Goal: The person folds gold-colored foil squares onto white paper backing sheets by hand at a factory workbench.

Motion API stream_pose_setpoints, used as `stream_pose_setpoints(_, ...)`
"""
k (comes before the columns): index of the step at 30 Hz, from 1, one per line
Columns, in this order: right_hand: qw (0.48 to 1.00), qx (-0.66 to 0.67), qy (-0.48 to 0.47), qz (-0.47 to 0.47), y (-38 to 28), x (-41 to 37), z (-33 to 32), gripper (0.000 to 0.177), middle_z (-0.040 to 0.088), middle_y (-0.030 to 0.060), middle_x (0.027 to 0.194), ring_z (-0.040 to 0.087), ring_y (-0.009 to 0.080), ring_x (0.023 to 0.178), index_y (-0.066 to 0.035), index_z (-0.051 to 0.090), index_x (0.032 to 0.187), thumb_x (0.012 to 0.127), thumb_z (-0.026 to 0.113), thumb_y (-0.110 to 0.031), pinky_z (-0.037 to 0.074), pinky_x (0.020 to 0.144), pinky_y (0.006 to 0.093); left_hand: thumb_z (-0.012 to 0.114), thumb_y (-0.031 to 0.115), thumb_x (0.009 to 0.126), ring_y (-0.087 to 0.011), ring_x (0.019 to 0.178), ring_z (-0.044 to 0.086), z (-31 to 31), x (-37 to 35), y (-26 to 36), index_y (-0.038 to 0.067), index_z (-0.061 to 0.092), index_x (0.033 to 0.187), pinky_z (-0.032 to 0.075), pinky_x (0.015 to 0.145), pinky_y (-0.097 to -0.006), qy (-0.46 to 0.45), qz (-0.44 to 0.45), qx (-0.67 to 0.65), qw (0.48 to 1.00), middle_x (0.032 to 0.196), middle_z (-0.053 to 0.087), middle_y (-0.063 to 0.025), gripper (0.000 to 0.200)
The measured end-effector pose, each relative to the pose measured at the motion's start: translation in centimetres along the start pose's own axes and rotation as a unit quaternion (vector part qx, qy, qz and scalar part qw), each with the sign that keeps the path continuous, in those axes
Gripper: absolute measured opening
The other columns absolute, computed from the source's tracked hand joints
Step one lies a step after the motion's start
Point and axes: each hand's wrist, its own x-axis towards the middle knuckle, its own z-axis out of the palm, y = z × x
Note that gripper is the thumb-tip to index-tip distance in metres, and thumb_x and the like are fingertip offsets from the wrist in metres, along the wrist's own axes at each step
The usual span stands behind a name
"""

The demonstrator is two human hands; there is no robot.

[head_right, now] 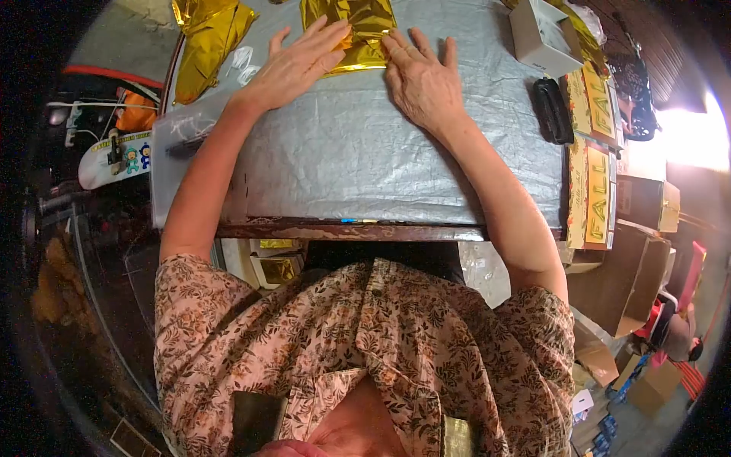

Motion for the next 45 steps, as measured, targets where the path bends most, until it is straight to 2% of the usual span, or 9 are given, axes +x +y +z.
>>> stream_pose_setpoints(17,0.998,-0.057,-0.013,-0.018,-0.4,0.6,-1.2,0.047,0.052,0.0090,0.155,0.042,0.0321,0.148,-0.011,0.050,0.151,0.106,0.049,-0.023,0.022,0.121,0.0643,0.044,0.063,0.104,-0.0212,0.157,0.024,0.7,0.0,0.0,0.024,0.033,0.163,0.010,0.125,-0.0583,-0.019,0.008,0.047,0.999,0.168,0.034,-0.0020,0.071)
stream_pose_setpoints(24,0.984,0.175,0.038,-0.008,-0.9,6.0,-0.2,0.050,0.045,0.0170,0.159,0.039,0.0334,0.150,-0.006,0.048,0.150,0.106,0.049,-0.029,0.026,0.121,0.0584,0.041,0.059,0.107,-0.0202,0.158,0.023,1.0,0.3,0.0,0.024,0.036,0.162,0.010,0.125,-0.0587,-0.024,-0.014,0.040,0.999,0.168,0.035,-0.0002,0.066)
stream_pose_setpoints(29,0.998,0.055,-0.029,-0.016,-0.4,6.2,2.5,0.057,0.040,0.0250,0.160,0.033,0.0375,0.152,0.005,0.041,0.152,0.108,0.043,-0.031,0.027,0.122,0.0552,0.036,0.054,0.110,-0.0215,0.158,0.022,0.2,0.4,-1.5,0.022,0.037,0.162,0.006,0.125,-0.0599,0.015,-0.038,-0.190,0.981,0.168,0.034,-0.0009,0.061)
stream_pose_setpoints(30,0.998,0.055,-0.031,-0.016,-0.4,6.2,2.6,0.057,0.040,0.0250,0.160,0.033,0.0375,0.152,0.005,0.041,0.152,0.108,0.043,-0.031,0.027,0.122,0.0552,0.036,0.054,0.110,-0.0215,0.158,0.022,-1.5,0.6,-0.5,0.022,0.037,0.162,0.006,0.125,-0.0599,0.015,-0.039,-0.190,0.981,0.168,0.034,-0.0009,0.061)
stream_pose_setpoints(32,0.998,0.052,-0.019,-0.001,-0.6,6.0,2.4,0.059,0.040,0.0266,0.159,0.033,0.0392,0.151,0.008,0.040,0.150,0.108,0.042,-0.032,0.029,0.121,0.0550,0.053,0.038,0.105,-0.0332,0.145,0.044,-5.4,0.8,2.4,0.007,0.055,0.146,0.030,0.117,-0.0567,0.032,-0.169,-0.178,0.969,0.153,0.053,-0.0158,0.051)
stream_pose_setpoints(35,0.999,0.048,0.002,0.000,-0.8,6.0,2.4,0.059,0.041,0.0272,0.158,0.035,0.0395,0.150,0.008,0.040,0.150,0.107,0.043,-0.032,0.029,0.121,0.0543,0.046,0.044,0.107,-0.0311,0.156,0.027,-4.4,0.3,0.8,0.012,0.038,0.159,0.016,0.119,-0.0638,-0.053,-0.114,-0.142,0.982,0.163,0.040,-0.0131,0.062)
stream_pose_setpoints(39,0.998,0.046,-0.030,0.014,-1.0,6.1,2.4,0.062,0.039,0.0273,0.159,0.033,0.0404,0.151,0.009,0.037,0.152,0.107,0.042,-0.034,0.027,0.122,0.0544,0.048,0.045,0.106,-0.0311,0.154,0.031,-3.6,0.1,1.0,0.008,0.042,0.156,0.019,0.119,-0.0617,-0.064,-0.094,-0.062,0.992,0.163,0.041,-0.0132,0.062)
stream_pose_setpoints(42,0.997,0.007,0.071,-0.020,-0.7,5.9,3.5,0.050,0.051,0.0276,0.149,0.047,0.0404,0.141,0.005,0.050,0.144,0.106,0.046,-0.027,0.038,0.115,0.0526,0.048,0.045,0.106,-0.0328,0.154,0.030,-3.1,0.3,1.0,0.007,0.041,0.156,0.018,0.120,-0.0617,-0.061,-0.076,-0.031,0.995,0.163,0.039,-0.0142,0.064)
stream_pose_setpoints(45,0.997,-0.011,0.069,-0.022,0.1,6.1,4.6,0.059,0.050,0.0194,0.153,0.042,0.0358,0.146,0.001,0.045,0.150,0.109,0.042,-0.041,0.029,0.120,0.0557,0.050,0.046,0.105,-0.0340,0.153,0.030,-3.9,0.2,1.5,0.007,0.041,0.156,0.019,0.120,-0.0620,-0.031,-0.090,-0.027,0.995,0.164,0.038,-0.0151,0.066)
